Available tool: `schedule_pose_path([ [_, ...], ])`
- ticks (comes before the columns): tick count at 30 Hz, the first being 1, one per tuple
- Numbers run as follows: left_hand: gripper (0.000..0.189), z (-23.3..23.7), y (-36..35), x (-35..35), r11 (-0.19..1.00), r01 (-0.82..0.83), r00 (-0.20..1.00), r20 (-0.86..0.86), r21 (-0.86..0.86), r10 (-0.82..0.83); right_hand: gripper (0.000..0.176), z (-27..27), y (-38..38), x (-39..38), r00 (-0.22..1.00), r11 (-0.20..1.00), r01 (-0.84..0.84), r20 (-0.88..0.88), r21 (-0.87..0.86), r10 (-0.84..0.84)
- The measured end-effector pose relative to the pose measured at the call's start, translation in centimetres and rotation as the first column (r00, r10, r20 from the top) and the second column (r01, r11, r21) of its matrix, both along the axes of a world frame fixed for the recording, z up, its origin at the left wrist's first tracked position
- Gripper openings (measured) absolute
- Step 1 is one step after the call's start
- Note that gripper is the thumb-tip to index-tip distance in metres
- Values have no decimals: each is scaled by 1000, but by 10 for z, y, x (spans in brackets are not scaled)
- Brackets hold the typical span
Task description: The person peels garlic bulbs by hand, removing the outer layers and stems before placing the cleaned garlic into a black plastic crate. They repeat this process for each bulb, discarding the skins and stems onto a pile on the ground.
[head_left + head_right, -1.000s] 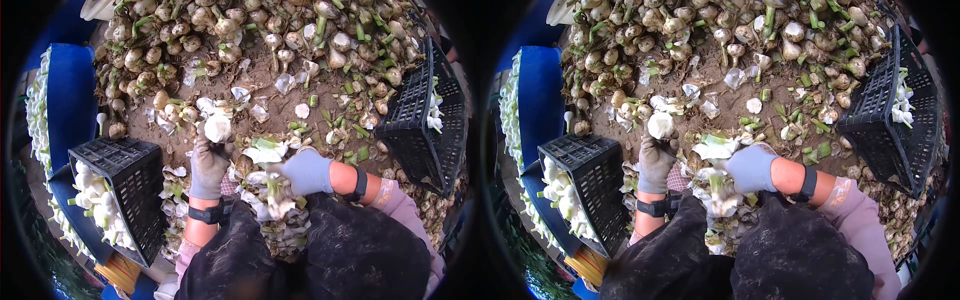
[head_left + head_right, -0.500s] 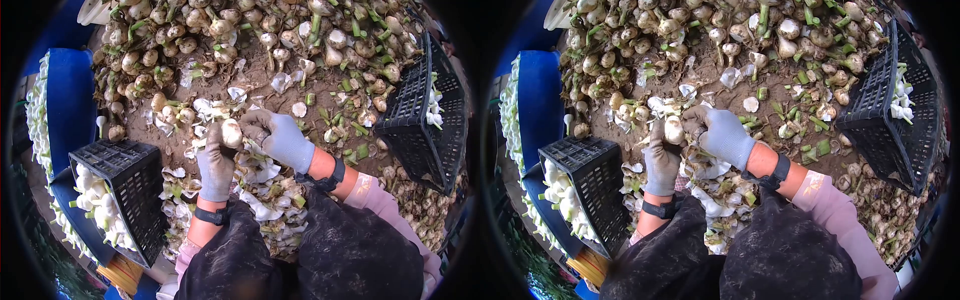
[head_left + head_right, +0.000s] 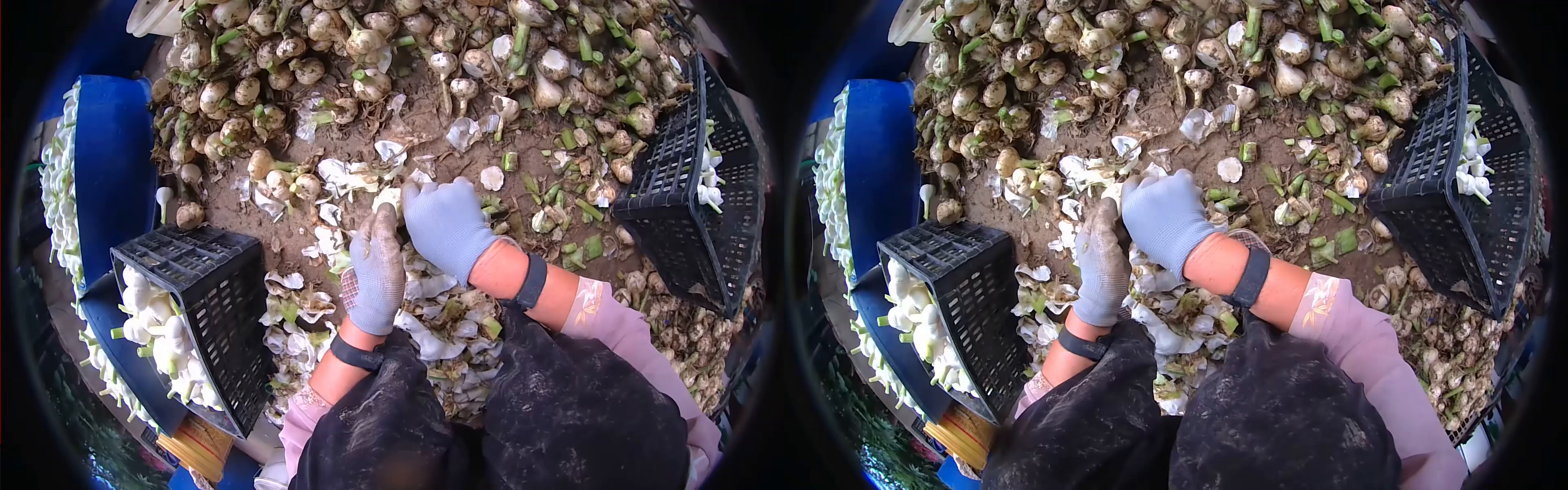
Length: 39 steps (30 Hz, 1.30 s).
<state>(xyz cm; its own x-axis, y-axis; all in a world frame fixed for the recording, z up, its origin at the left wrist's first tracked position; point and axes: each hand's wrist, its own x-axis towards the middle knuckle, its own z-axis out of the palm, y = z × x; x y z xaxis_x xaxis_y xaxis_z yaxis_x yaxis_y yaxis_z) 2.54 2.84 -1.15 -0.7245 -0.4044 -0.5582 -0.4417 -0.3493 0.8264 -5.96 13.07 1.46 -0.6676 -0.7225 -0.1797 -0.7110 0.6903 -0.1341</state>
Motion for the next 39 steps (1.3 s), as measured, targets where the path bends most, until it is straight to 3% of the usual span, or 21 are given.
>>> schedule_pose_path([
  [5, 32, 14, -6, 1, 998, 46, 999, -5, 35, -46, 17, -11, 13, -34, 985, 991, 47, 174, -123, -25],
  [7, 32, 23, -6, -6, 913, -158, 979, -63, 375, 195, 19, -23, 31, -48, 898, 907, 377, 312, -189, -309],
  [10, 34, 16, -10, -1, 943, -142, 982, -77, 300, 172, 24, -20, 43, -44, 807, 764, 512, 524, -393, -271],
  [13, 37, 21, -6, -3, 994, -17, 1000, -2, 106, 17, 25, -6, 36, -12, 942, 916, 229, 312, -329, -124],
  [16, 34, 31, -5, -5, 992, 55, 998, -5, 116, -55, 24, -6, 32, -19, 959, 945, 179, 264, -274, -105],
  [18, 29, 32, -11, 3, 894, 302, 922, -136, -330, -362, 24, -10, 35, -37, 929, 892, 325, 282, -313, -239],
  [19, 29, 33, -12, 7, 895, 306, 921, -138, -324, -365, 25, -13, 42, -50, 882, 823, 457, 296, -337, -368],
  [21, 26, 34, -16, 7, 992, 127, 991, -42, 22, -126, 37, -14, 55, -63, 824, 808, 544, 324, -226, -464],
  [23, 20, 45, -12, -5, 995, 97, 995, 42, -38, -95, 52, 14, 59, -48, 797, 881, 467, 466, -72, -384],
  [25, 19, 27, -14, 2, 942, 332, 943, -7, -43, -332, 62, 11, 60, -10, 787, 848, 355, 615, -393, -44],
  [27, 22, 36, -7, -2, 895, 446, 895, -20, 0, -446, 62, 21, 77, -21, 729, 837, 265, 667, -479, 151],
  [28, 24, 48, -2, -15, 896, 371, 925, -178, 243, -335, 60, 28, 90, -30, 533, 810, 481, 845, -335, 33],
  [29, 27, 50, -5, -16, 863, 299, 946, -246, 406, -212, 58, 37, 111, -37, 467, 673, 651, 884, -351, 9],
  [30, 31, 48, -10, -18, 908, 296, 950, -191, 298, -248, 57, 60, 136, -50, 281, 479, 828, 955, -293, 98],
  [31, 35, 44, -15, -20, 938, 291, 954, -133, 187, -270, 60, 82, 168, -53, 350, 324, 870, 928, -372, 128],
  [32, 35, 37, -16, -19, 957, 270, 962, -67, 102, -264, 75, 91, 191, -53, 319, 31, 926, 827, -375, 463],
  [34, 34, 19, -10, -11, 962, 263, 965, -22, 79, -262, 102, 98, 223, -55, 428, -205, 856, 427, -475, 797],
  [35, 33, 15, -8, -8, 951, 287, 958, -14, 112, -287, 89, 109, 232, -47, 490, -281, 854, 494, -438, 718],
  [37, 27, 22, 4, -9, 933, 336, 937, 52, 131, -345, 67, 76, 256, -42, 432, -124, 895, 764, -429, 479],
  [38, 26, 20, 4, -8, 931, 344, 935, 42, 120, -351, 54, 62, 253, -41, 551, 153, 830, 832, -537, -65],
  [39, 24, 16, 5, -10, 925, 361, 930, 23, 119, -366, 43, 44, 245, -42, 613, 424, 789, 548, -444, -568],
])
